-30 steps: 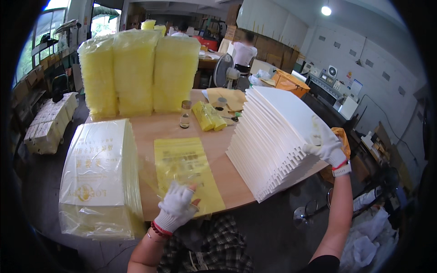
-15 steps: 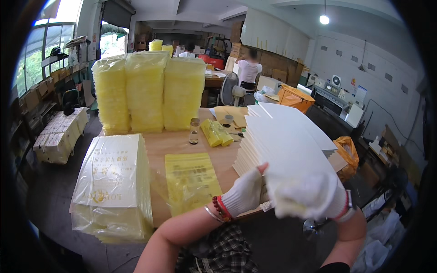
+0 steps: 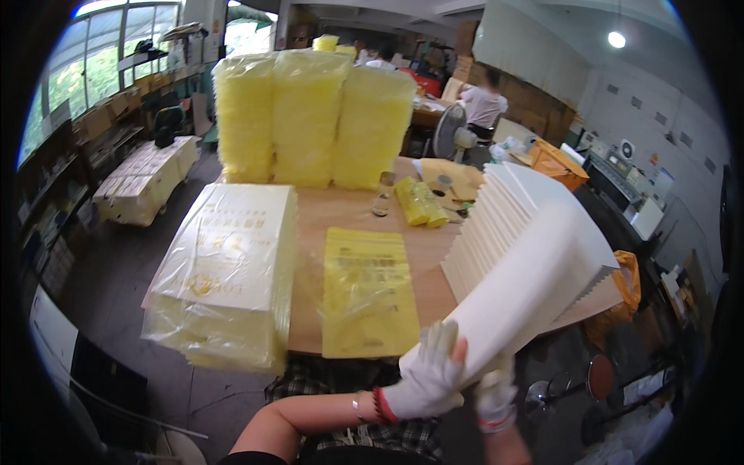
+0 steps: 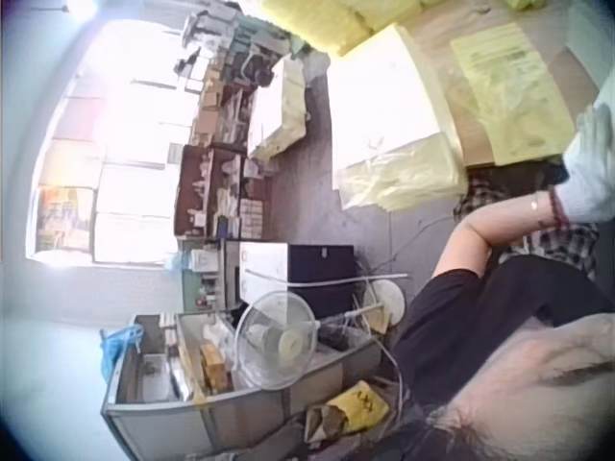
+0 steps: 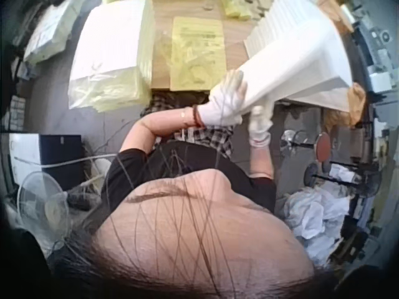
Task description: The person repeatedly picks up white rectangular sheets from a stack and inserts them into yellow plastic bags on a table. The person then places the filled bags into a larger stack of packaged items.
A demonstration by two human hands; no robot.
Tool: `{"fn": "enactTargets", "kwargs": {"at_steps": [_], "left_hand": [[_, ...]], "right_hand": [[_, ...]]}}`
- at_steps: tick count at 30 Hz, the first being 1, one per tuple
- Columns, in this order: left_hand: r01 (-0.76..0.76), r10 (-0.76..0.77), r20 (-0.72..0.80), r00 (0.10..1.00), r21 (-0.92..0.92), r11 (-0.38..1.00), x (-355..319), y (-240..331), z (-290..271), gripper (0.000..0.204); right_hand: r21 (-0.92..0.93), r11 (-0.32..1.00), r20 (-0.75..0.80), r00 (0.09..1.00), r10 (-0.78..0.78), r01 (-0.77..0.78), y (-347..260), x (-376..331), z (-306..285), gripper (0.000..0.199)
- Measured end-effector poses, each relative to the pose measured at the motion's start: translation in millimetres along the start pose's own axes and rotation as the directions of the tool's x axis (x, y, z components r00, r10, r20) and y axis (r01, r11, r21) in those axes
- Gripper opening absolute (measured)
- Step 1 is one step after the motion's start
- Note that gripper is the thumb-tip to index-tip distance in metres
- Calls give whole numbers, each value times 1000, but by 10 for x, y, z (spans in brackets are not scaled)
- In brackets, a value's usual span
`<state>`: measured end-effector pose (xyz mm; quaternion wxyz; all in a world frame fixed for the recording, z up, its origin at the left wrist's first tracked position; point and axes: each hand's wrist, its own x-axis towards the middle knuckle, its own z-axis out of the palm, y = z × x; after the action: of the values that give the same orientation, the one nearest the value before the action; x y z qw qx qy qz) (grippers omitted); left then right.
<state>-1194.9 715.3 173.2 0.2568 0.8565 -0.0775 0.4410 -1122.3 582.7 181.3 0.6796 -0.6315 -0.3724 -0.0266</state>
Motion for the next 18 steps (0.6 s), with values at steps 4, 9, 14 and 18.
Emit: {"fn": "enactTargets", "kwargs": {"at_steps": [4,9,14,18], "left_hand": [[-23,23,38,999,-7,1000,-404,-18,67,61],[327,-321,-85,943,408,852,-262,-1094,-269,53],[896,-738,535,410,-84,436,-288,-1865,-385,35],[881,-752,544,373,-463,103,-386,-2090,-303,28]], "right_hand": [[-269,961,-165,981,-106,59,498,-377,215,27],[-351,936,-130,989,-71,21,521,-311,-207,40],[-442,892,103,983,154,-94,483,-303,-357,31],[-707,683,362,923,130,181,752,-230,-194,31]]}}
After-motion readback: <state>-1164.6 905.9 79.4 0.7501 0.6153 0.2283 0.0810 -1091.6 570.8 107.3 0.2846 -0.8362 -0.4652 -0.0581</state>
